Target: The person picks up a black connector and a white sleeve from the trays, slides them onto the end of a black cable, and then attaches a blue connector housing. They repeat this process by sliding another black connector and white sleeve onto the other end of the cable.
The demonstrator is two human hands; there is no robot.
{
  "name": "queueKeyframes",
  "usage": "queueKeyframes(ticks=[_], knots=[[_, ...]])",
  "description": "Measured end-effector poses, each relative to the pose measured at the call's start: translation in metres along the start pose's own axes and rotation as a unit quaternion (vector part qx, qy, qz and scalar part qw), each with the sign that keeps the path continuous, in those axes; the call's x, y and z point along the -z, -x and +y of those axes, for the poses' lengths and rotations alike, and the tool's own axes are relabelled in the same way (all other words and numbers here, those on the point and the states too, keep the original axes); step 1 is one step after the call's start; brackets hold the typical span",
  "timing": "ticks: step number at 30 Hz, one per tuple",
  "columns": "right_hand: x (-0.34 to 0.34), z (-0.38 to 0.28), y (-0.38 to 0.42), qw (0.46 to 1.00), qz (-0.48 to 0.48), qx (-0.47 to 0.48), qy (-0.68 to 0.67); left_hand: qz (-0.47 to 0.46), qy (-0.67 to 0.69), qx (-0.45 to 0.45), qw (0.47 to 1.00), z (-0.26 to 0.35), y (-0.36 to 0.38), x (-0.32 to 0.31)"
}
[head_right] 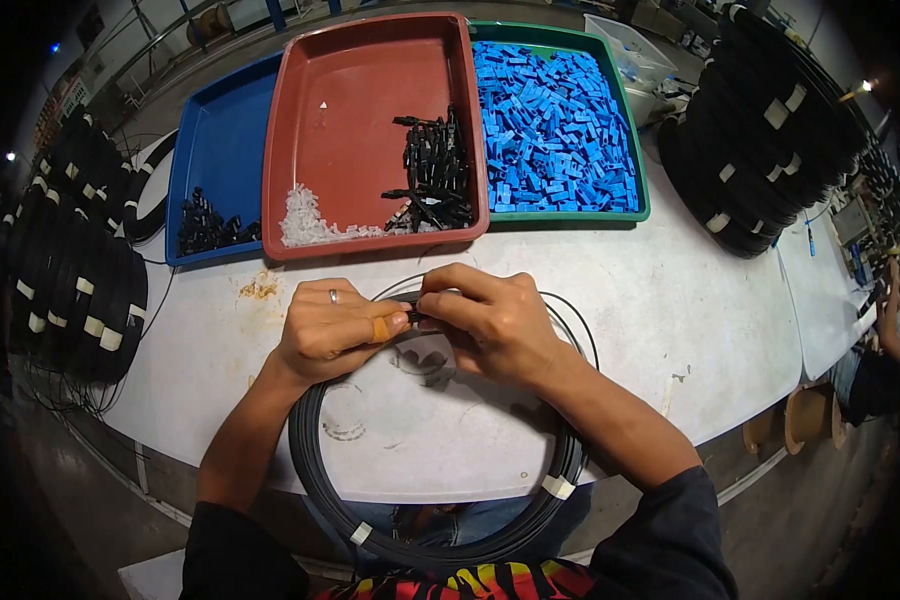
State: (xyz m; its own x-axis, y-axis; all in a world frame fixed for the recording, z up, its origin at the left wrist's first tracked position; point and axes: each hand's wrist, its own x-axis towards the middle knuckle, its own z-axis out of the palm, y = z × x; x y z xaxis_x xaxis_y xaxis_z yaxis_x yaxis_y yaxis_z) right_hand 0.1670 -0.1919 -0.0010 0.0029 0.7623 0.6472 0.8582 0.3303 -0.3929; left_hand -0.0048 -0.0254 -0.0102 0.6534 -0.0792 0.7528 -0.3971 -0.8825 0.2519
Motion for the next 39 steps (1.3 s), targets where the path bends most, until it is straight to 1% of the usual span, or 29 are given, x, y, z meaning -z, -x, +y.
queueKeyframes(ticks=[2, 4, 5, 7, 8, 10, 11, 13, 14, 16, 17, 21, 23, 27, 29, 30, 32, 36, 38, 39], knots=[[-0.001, -0.002, 0.0, 1.0, -0.002, 0.007, 0.012, -0.006, -0.004, -0.015, 1.0, 0.001, -0.002, -0.001], [-0.003, -0.002, -0.001, 1.0, 0.005, -0.015, -0.013, 0.017, -0.011, -0.049, 0.999, 0.0, -0.006, -0.003], [-0.003, -0.001, -0.001, 1.0, 0.005, -0.014, -0.011, 0.018, -0.012, -0.051, 0.998, 0.0, -0.006, -0.003], [-0.006, 0.001, -0.002, 0.997, 0.01, -0.044, -0.059, 0.024, -0.026, -0.063, 0.997, 0.0, -0.006, -0.003], [-0.007, 0.001, -0.001, 0.997, 0.01, -0.043, -0.06, 0.024, -0.027, -0.062, 0.997, 0.0, -0.005, -0.003], [-0.008, 0.002, -0.001, 0.992, -0.011, -0.081, -0.1, 0.017, -0.041, -0.061, 0.997, 0.002, -0.006, -0.002], [-0.006, 0.001, -0.001, 0.992, -0.012, -0.082, -0.099, 0.018, -0.041, -0.06, 0.997, 0.002, -0.005, -0.001], [-0.003, -0.003, -0.005, 0.994, 0.002, -0.07, -0.085, 0.003, -0.01, -0.014, 1.0, 0.0, -0.004, 0.001], [-0.002, -0.004, -0.006, 0.994, 0.001, -0.07, -0.086, 0.003, -0.01, -0.013, 1.0, -0.001, -0.003, 0.0], [0.0, -0.004, -0.005, 0.997, 0.014, -0.063, -0.046, 0.031, 0.035, 0.01, 0.999, -0.005, 0.0, -0.004], [0.0, -0.001, -0.003, 0.999, 0.008, -0.04, -0.023, 0.029, 0.037, 0.01, 0.999, -0.004, 0.0, -0.004], [-0.001, -0.004, -0.001, 1.0, 0.007, -0.014, 0.015, 0.022, 0.035, 0.005, 0.999, 0.001, -0.002, -0.003], [-0.003, -0.002, -0.001, 1.0, 0.025, -0.002, 0.005, 0.029, -0.016, -0.041, 0.999, 0.003, -0.006, -0.003], [-0.005, -0.002, -0.001, 0.999, 0.029, -0.009, -0.012, 0.036, -0.034, -0.07, 0.996, 0.002, -0.005, -0.004], [-0.006, -0.004, -0.002, 0.997, 0.036, -0.04, -0.057, 0.012, -0.044, -0.096, 0.994, 0.003, -0.007, -0.001], [-0.005, -0.005, -0.002, 0.997, 0.034, -0.041, -0.058, 0.013, -0.043, -0.094, 0.995, 0.004, -0.008, 0.0], [-0.002, -0.008, -0.003, 0.993, 0.005, -0.082, -0.082, 0.018, -0.083, -0.119, 0.989, 0.005, -0.01, 0.0], [-0.002, -0.006, -0.003, 0.988, -0.018, -0.115, -0.103, 0.019, -0.083, -0.12, 0.989, 0.003, -0.008, -0.002], [-0.005, -0.004, -0.004, 0.991, 0.018, -0.084, -0.102, 0.028, -0.047, -0.068, 0.996, 0.001, -0.004, -0.004], [-0.004, -0.005, -0.005, 0.991, 0.017, -0.085, -0.104, 0.028, -0.047, -0.067, 0.996, 0.0, -0.003, -0.005]])
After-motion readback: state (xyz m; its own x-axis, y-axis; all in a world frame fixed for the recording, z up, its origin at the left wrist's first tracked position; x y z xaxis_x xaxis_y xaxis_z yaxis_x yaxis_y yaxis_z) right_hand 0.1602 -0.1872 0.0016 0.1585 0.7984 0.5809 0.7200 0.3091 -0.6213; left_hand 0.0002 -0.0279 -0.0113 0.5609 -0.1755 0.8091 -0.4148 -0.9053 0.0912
